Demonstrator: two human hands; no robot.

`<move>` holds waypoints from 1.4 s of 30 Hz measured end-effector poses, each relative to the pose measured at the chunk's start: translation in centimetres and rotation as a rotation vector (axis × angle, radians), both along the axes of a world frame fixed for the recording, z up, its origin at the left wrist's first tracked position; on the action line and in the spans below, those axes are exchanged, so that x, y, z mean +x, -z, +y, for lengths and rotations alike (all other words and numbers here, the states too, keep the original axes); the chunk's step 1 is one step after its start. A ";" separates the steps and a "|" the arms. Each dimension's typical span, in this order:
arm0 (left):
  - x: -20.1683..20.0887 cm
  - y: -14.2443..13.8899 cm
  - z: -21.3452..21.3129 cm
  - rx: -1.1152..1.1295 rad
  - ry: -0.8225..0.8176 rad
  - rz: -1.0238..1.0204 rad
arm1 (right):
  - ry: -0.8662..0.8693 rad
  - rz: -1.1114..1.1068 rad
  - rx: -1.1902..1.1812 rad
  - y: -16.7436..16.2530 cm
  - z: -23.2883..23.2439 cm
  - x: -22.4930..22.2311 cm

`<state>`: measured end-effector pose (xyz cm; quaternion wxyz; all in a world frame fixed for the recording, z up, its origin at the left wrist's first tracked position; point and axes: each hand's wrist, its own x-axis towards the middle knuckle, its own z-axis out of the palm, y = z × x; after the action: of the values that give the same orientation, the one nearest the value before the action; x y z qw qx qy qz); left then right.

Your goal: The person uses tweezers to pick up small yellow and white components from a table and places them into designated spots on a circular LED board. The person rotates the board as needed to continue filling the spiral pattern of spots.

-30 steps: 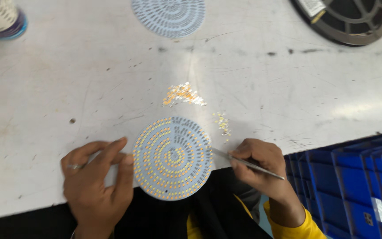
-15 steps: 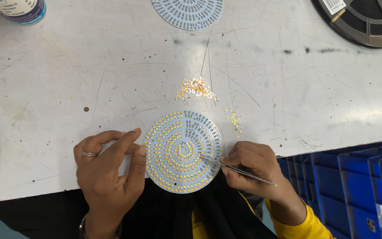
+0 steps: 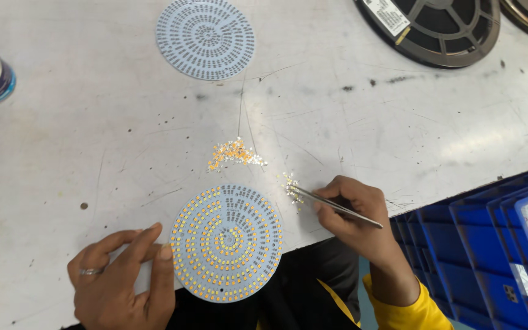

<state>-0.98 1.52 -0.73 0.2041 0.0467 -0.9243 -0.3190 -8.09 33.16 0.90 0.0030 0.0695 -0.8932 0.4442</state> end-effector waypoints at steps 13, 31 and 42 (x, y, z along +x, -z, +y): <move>0.4 1.0 -1.3 -0.088 0.042 -0.268 | -0.004 -0.004 0.021 -0.1 -0.3 0.0; -0.1 -0.4 0.2 -0.002 0.010 0.012 | -0.029 -0.041 -0.008 -0.1 -0.1 0.0; -0.1 -0.6 0.1 0.018 0.054 0.141 | -0.676 0.035 -0.128 -0.6 -1.7 -1.4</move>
<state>-1.10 1.65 -0.18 0.2594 0.0009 -0.9058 -0.3351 -9.48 31.46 1.51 -0.1248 0.3689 -0.7897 0.4741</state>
